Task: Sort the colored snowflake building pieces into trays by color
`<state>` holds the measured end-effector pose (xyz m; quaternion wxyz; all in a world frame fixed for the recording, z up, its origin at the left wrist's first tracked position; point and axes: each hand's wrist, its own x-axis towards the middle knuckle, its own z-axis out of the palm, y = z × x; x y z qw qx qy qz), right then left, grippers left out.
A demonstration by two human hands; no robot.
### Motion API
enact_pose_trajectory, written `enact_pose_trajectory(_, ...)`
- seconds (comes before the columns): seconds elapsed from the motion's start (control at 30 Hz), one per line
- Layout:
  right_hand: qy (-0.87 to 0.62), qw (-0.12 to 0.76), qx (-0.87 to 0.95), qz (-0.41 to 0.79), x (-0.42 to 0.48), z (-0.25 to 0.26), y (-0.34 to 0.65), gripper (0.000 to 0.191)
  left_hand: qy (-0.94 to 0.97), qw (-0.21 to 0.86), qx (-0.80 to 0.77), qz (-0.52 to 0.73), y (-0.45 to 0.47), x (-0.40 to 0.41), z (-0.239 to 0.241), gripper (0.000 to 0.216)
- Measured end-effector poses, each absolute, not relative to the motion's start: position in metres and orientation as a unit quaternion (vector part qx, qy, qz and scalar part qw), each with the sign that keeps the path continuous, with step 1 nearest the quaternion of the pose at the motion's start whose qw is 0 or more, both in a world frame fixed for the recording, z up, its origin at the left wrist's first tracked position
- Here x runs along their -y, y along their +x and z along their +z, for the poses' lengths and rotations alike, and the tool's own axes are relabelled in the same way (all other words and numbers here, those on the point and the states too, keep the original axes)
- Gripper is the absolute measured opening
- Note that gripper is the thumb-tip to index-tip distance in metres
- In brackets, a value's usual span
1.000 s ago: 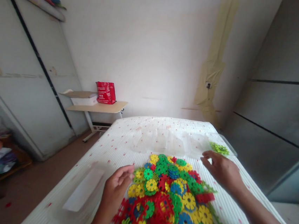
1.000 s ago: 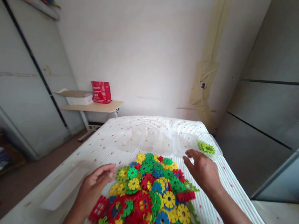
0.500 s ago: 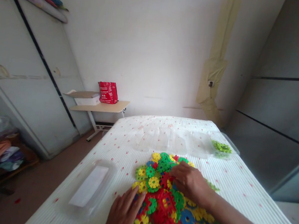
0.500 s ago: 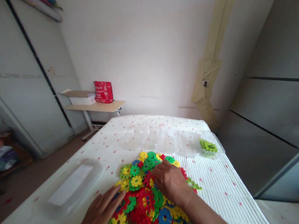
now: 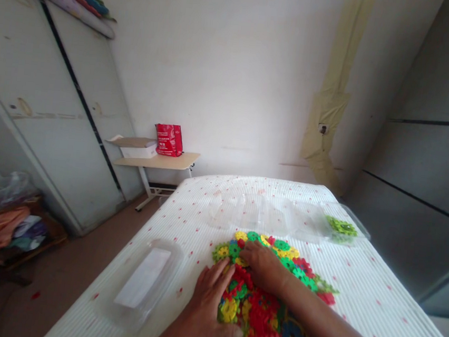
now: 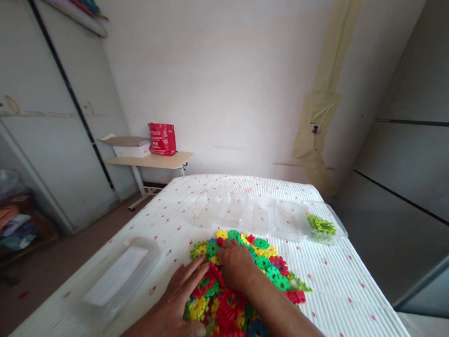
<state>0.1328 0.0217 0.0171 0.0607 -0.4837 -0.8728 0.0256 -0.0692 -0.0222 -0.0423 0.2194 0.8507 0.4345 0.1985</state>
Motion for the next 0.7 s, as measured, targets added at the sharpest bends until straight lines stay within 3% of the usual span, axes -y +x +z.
enact_pose_trajectory(0.17,-0.511,0.060,0.857,0.029,-0.024,0.012,0.136,0.015,0.771,0.296,-0.441,0.352,-0.064,0.015,-0.029,0.050)
enact_pose_trajectory(0.3,-0.529,0.070,0.846,0.021,-0.022,0.011,0.132,0.018,0.693,0.295,-0.493,0.435,-0.062,-0.002,-0.024,0.034)
enact_pose_trajectory(0.47,-0.536,0.058,0.843,0.002,-0.018,0.014,0.128,0.021,0.710,0.178,-0.564,0.382,-0.057,-0.030,-0.028,0.050)
enact_pose_trajectory(0.57,-0.539,0.054,0.841,-0.003,-0.016,0.015,0.128,0.021,0.733,0.151,-0.586,0.311,-0.049,-0.041,-0.030,0.054)
enact_pose_trajectory(0.7,-0.542,0.071,0.837,0.019,-0.016,0.016,0.133,0.031,0.739,0.138,-0.581,0.313,-0.042,-0.046,-0.031,0.056)
